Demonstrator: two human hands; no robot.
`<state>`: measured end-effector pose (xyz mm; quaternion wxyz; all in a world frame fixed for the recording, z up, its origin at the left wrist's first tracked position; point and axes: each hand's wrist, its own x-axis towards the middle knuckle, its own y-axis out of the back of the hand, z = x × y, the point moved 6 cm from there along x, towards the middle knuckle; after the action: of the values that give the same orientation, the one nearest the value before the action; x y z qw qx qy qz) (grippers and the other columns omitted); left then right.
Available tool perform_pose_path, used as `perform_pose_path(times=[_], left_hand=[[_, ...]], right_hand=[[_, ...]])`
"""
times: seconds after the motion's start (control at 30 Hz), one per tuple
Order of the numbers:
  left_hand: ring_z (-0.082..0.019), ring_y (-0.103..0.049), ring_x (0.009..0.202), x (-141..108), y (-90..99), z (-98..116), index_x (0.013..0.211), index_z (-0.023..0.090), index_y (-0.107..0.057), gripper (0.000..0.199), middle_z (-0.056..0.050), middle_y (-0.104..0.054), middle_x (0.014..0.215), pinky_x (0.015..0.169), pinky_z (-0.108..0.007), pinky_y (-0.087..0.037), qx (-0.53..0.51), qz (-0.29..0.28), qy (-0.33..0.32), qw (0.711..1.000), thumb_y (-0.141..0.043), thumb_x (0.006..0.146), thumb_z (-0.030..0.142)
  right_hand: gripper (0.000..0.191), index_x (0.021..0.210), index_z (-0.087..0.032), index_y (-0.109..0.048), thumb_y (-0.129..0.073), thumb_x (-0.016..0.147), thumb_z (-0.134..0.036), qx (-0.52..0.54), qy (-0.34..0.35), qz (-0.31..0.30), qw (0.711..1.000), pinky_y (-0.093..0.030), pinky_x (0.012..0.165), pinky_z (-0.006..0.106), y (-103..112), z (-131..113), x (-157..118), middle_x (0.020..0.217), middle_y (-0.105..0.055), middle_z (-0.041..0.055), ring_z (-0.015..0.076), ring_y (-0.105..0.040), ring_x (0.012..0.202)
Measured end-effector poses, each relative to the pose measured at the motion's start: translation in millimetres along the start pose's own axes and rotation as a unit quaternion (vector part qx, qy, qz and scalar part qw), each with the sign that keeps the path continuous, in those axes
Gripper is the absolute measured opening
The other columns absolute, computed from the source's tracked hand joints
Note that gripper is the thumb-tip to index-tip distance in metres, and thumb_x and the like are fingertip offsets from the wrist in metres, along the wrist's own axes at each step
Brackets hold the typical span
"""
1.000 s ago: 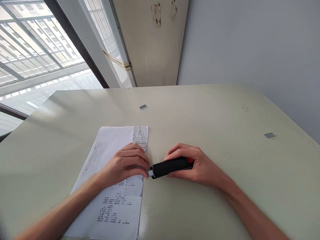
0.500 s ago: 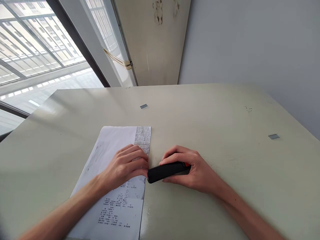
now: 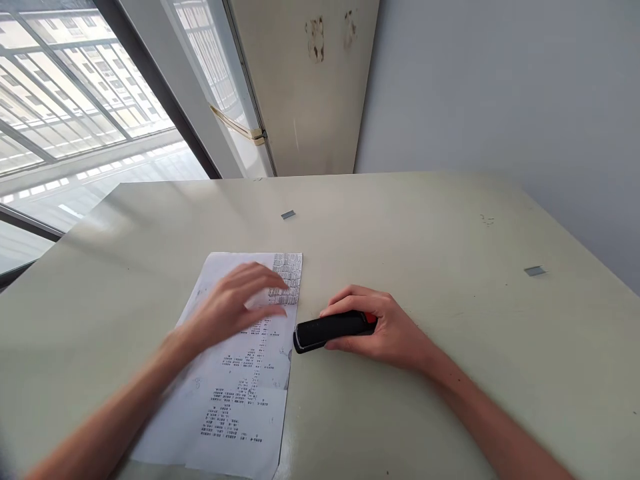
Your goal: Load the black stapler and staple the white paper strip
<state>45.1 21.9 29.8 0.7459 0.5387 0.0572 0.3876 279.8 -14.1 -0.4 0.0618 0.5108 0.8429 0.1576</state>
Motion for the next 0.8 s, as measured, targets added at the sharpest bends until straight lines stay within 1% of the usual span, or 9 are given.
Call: perform_pose_path(times=[0.07,0.13,0.2,0.3,0.37,0.43,0.63,0.73,0.8], left_hand=[[-0.025,-0.067,0.111,-1.1,15.2,-29.0,0.12,0.023,-0.068,0.033,-0.007,-0.074,0.118,0.101,-0.045,-0.051,0.069,0.036,0.089,0.993,-0.056,0.108,0.052],[-0.029,-0.062,0.118,-2.5,22.2,-55.5,0.124,0.022,-0.065,0.037,-0.009,-0.071,0.125,0.104,-0.05,-0.048,0.121,0.037,0.153,0.98,-0.052,0.108,0.053],[-0.03,-0.06,0.115,-2.1,22.5,-74.5,0.119,0.02,-0.064,0.038,-0.011,-0.069,0.122,0.105,-0.052,-0.046,0.152,0.028,0.178,0.972,-0.049,0.108,0.053],[-0.028,-0.058,0.1,-0.1,18.0,-91.0,0.099,0.02,-0.062,0.038,-0.009,-0.067,0.102,0.102,-0.05,-0.045,0.168,0.029,0.192,0.966,-0.04,0.11,0.048],[-0.027,-0.056,0.096,0.3,15.7,-95.7,0.088,0.021,-0.059,0.041,-0.008,-0.063,0.094,0.099,-0.049,-0.045,0.165,0.039,0.2,0.965,-0.038,0.11,0.048],[-0.027,-0.056,0.096,-0.5,14.3,-96.9,0.082,0.022,-0.056,0.042,-0.008,-0.062,0.093,0.099,-0.048,-0.044,0.146,0.046,0.203,0.967,-0.04,0.108,0.05],[-0.02,-0.055,0.08,-8.2,13.4,-95.2,0.085,0.023,-0.049,0.035,-0.002,-0.061,0.083,0.095,-0.042,-0.045,0.037,0.032,0.251,0.967,-0.048,0.104,0.051],[-0.018,-0.052,0.071,-8.0,13.4,-90.2,0.082,0.023,-0.048,0.035,0.001,-0.058,0.075,0.087,-0.038,-0.046,-0.006,0.04,0.272,0.961,-0.048,0.104,0.05],[-0.017,-0.051,0.069,-4.5,11.6,-84.2,0.081,0.023,-0.047,0.035,0.002,-0.058,0.073,0.087,-0.038,-0.046,-0.015,0.047,0.27,0.961,-0.049,0.103,0.05]], right_hand=[[0.022,0.105,-0.03,-0.081,-0.087,0.085,-0.04,0.001,-0.004,0.004,1.0,-0.056,0.074,0.032,1.2,1.1,-0.5,0.109,-0.075,0.0049,0.022,-0.071,0.093],[0.023,0.104,-0.03,-0.081,-0.087,0.084,-0.04,0.001,-0.006,0.014,1.0,-0.056,0.076,0.033,3.0,2.3,-1.2,0.11,-0.076,0.0048,0.0229,-0.071,0.095],[0.025,0.105,-0.03,-0.081,-0.088,0.084,-0.041,-0.001,-0.007,0.026,1.0,-0.057,0.076,0.033,5.1,3.6,-1.8,0.111,-0.076,0.0048,0.0235,-0.072,0.096],[0.025,0.105,-0.03,-0.081,-0.088,0.084,-0.042,-0.002,-0.013,0.037,0.999,-0.058,0.078,0.034,8.0,5.4,-2.6,0.111,-0.076,0.0051,0.0243,-0.072,0.097],[0.026,0.104,-0.029,-0.081,-0.088,0.083,-0.043,-0.002,-0.018,0.044,0.999,-0.058,0.08,0.035,10.4,6.0,-3.2,0.111,-0.077,0.0058,0.025,-0.072,0.098],[0.027,0.105,-0.028,-0.081,-0.088,0.083,-0.043,-0.001,-0.022,0.052,0.998,-0.058,0.082,0.036,12.8,6.5,-4.2,0.112,-0.077,0.0062,0.0254,-0.072,0.099],[0.027,0.105,-0.028,-0.079,-0.086,0.084,-0.043,-0.012,-0.018,0.067,0.998,-0.057,0.082,0.036,16.2,8.2,-7.1,0.111,-0.077,0.0053,0.0246,-0.071,0.097],[0.027,0.106,-0.028,-0.079,-0.086,0.084,-0.043,-0.016,-0.007,0.067,0.998,-0.056,0.082,0.036,16.3,8.0,-6.8,0.11,-0.077,0.0047,0.0241,-0.071,0.096],[0.026,0.106,-0.028,-0.078,-0.086,0.085,-0.043,-0.015,-0.008,0.066,0.998,-0.056,0.081,0.036,16.3,8.0,-6.0,0.109,-0.077,0.0043,0.0237,-0.07,0.095]])
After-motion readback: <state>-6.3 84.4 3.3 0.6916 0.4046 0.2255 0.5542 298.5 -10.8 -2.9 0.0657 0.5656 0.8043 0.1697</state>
